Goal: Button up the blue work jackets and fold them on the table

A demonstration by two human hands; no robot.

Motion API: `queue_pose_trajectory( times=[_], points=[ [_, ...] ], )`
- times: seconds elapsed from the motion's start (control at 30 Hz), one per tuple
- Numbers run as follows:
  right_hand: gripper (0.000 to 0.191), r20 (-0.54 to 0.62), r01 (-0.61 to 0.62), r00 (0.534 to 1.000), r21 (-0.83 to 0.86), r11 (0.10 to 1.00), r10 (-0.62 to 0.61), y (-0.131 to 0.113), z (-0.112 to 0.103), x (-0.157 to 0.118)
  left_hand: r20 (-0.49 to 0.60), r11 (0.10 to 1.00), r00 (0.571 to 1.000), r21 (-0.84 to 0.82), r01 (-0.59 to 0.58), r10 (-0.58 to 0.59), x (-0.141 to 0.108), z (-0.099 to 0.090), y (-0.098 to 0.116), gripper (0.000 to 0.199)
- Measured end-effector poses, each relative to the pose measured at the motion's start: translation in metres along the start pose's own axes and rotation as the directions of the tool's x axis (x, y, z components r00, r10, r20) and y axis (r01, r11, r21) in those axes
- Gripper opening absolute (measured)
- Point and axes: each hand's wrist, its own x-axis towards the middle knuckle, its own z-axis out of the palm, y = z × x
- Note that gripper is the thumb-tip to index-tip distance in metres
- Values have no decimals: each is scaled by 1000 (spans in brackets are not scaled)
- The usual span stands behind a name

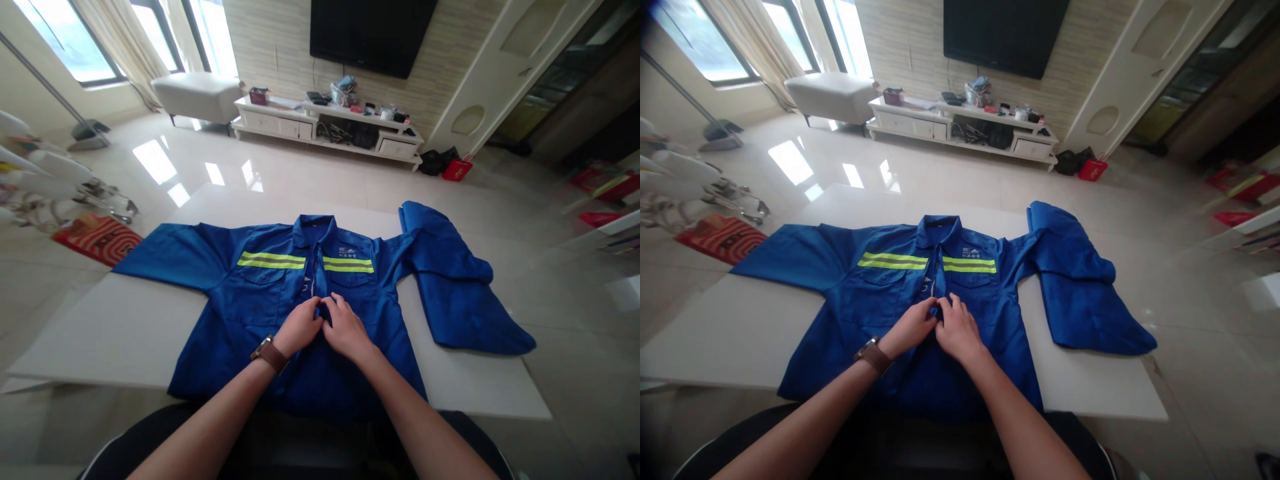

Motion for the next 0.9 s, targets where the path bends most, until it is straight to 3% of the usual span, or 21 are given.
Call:
queue_pose_trajectory(
  times=[0.23, 0.37, 0.53, 0.63, 0.9],
  points=[
    [56, 23, 78, 997, -38, 996, -77, 5, 12, 7, 50, 1000, 999, -4, 18, -18, 6, -6, -9, 51],
    [56, 50, 99, 994, -97, 990, -95, 5, 17, 12, 40, 999, 998, 36, 37, -38, 8, -11, -7, 45],
    [69, 38, 92, 995, -128, 988, -88, 0, 21, 13, -111, 943, 990, 312, 115, -84, 4, -21, -3, 31],
    [73, 49, 92, 995, -156, 984, -85, -2, 20, 11, -123, 868, 983, 463, 177, -135, 0, -23, -4, 32],
    [74, 95, 103, 992, -192, 976, -86, 1, 17, 9, -154, 823, 958, 490, 288, -244, 3, -21, -2, 56]
  ],
)
